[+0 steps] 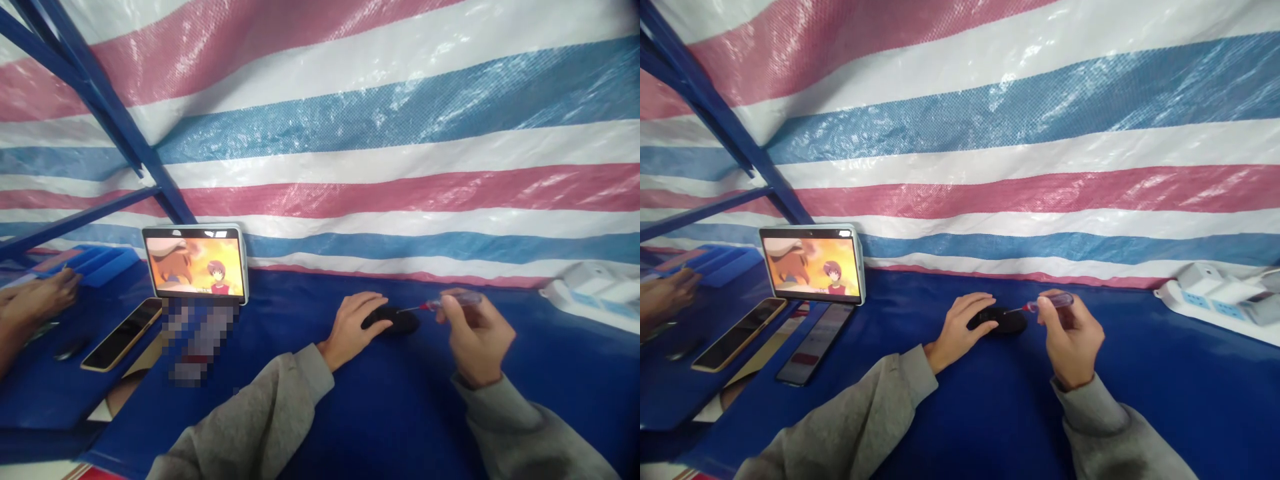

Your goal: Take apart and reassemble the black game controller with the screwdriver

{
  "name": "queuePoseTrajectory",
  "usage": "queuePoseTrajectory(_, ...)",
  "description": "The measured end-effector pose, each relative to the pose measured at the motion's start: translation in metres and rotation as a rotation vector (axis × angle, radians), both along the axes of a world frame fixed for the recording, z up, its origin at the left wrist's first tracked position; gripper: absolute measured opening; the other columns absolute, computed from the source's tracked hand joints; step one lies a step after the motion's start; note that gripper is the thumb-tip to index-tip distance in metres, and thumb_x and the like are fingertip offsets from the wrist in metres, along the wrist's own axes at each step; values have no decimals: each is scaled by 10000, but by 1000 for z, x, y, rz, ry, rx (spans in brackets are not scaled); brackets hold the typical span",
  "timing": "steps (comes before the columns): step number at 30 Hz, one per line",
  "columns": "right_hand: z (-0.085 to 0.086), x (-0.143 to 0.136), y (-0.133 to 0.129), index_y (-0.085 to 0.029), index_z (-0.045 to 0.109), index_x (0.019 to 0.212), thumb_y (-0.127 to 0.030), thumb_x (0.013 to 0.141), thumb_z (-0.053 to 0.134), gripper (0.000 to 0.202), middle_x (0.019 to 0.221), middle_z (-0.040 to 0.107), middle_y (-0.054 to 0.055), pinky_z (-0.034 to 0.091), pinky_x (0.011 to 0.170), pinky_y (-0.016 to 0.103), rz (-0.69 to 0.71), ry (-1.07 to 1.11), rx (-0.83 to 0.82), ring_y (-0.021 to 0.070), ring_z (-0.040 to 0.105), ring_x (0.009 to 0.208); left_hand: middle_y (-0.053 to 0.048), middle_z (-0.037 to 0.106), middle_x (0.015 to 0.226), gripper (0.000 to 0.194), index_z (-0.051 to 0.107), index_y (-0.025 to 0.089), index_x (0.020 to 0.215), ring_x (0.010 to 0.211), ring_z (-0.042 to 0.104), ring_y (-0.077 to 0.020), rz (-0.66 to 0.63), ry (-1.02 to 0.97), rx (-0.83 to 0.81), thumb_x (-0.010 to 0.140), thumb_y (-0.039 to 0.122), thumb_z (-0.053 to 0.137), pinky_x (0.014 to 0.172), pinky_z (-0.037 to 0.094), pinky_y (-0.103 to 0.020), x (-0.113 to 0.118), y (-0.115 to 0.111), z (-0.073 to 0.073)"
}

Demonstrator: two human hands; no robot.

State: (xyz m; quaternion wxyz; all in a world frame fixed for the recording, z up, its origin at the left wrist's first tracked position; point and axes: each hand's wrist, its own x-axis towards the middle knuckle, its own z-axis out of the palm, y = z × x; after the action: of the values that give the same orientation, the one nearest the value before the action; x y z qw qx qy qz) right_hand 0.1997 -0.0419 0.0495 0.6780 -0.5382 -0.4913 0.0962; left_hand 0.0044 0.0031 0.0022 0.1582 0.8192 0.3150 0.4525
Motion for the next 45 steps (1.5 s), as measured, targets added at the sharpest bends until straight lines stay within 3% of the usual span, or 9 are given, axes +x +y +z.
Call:
queuePoseTrajectory(4,-1,13,-1,-193,679,825,-397,866,656,210,704,669,11,510,590,280,-119,-203,61,140,618,572,-86,657,1301,346,667,214,1212,1295,555,-234,-166,284,134,991,449,542,1072,426,-400,2,0,-4)
queuePoseTrajectory(8,4,19,2,-204,682,854,-389,888,631,195,722,707,14,535,655,282,-131,-358,43,157,669,626,-67,585,1404,329,573,235,1342,1375,470,-206,-187,467,211,1030,254,469,1128,370,-392,3,-1,-7)
queuePoseTrajectory(14,0,22,3,-194,683,834,-396,893,626,217,706,721,24,521,693,301,-143,-477,25,175,685,632,-47,550,1445,384,553,246,1361,1407,427,-200,-184,492,237,1014,132,435,1144,338,-394,3,-1,-9)
queuePoseTrajectory(30,-13,23,4,-183,689,828,-424,905,615,264,696,726,30,523,666,287,-122,-606,22,175,696,622,-45,546,1452,379,543,243,1369,1412,425,-188,-175,488,233,1016,147,443,1161,320,-393,2,-1,-12)
queuePoseTrajectory(35,-26,27,6,-158,682,1032,-571,818,673,464,829,750,74,559,650,332,-306,-581,23,219,716,662,-42,546,1452,397,546,259,1366,1422,413,-169,-175,508,237,1001,126,467,1167,325,-379,2,-1,-13)
queuePoseTrajectory(37,-28,28,6,-190,684,1089,-479,854,675,372,840,762,57,567,651,317,-292,-699,100,204,719,665,-39,554,1446,385,551,260,1362,1417,422,-164,-172,513,242,1005,138,470,1159,341,-370,2,-1,-12)
queuePoseTrajectory(39,-25,27,5,-212,643,1219,-343,912,623,335,971,772,63,583,757,326,-211,-753,149,204,739,776,-34,557,1443,379,547,259,1366,1419,420,-161,-176,521,248,1011,151,473,1157,348,-361,2,-1,-11)
queuePoseTrajectory(42,-21,23,1,-207,591,1317,-236,917,599,401,1121,748,89,574,874,369,-164,-695,173,228,739,914,-30,568,1432,361,548,257,1367,1416,425,-159,-188,526,256,1023,181,470,1139,372,-344,2,-1,-9)
queuePoseTrajectory(45,-22,22,-1,-196,631,1245,-218,883,647,364,1030,763,87,586,821,382,-158,-587,183,229,739,849,-32,570,1431,343,556,260,1358,1409,437,-164,-185,519,258,1032,208,464,1113,400,-341,2,-1,-9)
